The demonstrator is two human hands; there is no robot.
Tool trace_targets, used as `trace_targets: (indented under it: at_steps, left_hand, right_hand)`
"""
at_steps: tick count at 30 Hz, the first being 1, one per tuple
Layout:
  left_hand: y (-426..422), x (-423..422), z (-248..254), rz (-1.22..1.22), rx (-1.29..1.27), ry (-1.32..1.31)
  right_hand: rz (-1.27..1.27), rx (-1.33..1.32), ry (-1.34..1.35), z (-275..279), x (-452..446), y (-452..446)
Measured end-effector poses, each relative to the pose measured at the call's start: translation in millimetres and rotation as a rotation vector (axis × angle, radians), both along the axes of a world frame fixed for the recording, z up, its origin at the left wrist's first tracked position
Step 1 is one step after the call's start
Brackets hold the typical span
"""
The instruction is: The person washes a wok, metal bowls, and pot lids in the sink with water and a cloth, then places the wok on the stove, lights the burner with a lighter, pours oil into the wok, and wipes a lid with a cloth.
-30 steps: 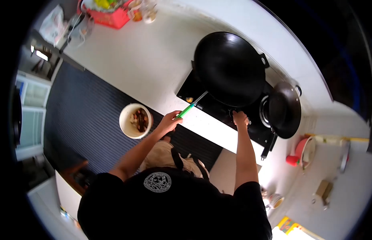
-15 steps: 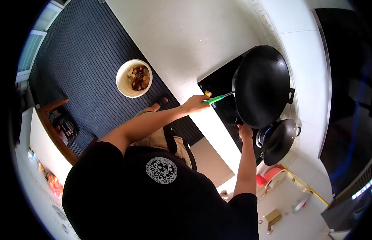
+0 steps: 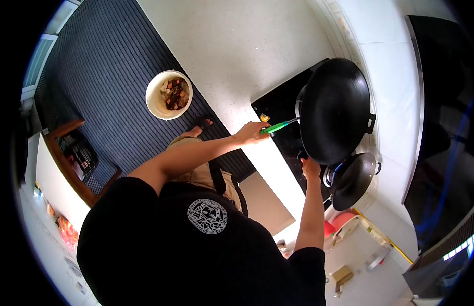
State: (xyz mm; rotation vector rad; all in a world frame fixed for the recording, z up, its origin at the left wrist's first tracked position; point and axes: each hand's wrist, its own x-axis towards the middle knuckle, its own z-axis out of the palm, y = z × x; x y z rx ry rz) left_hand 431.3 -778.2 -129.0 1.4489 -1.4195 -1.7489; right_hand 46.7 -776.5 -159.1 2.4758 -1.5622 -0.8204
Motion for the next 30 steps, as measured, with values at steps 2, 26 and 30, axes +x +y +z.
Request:
trace_targets:
  at_steps: [2,26,30]
  left_hand:
    - [-0.2,-0.1,0.2,-0.013,-0.023,-0.015]
    - [32.2,91.7,-4.2,0.029,-0.37,-0.252]
    - [16.6,140.9,-4.3,0.228,-0.554,-0.589]
  right_hand:
    - [0.014,-0.014,-0.004,-1.6,-0.7,0.0]
    - [-0.034,0.048,0.018,8.2,4.9,-0.2]
    - [-0.046,0.063,-0.009,21.0,19.7,-1.8]
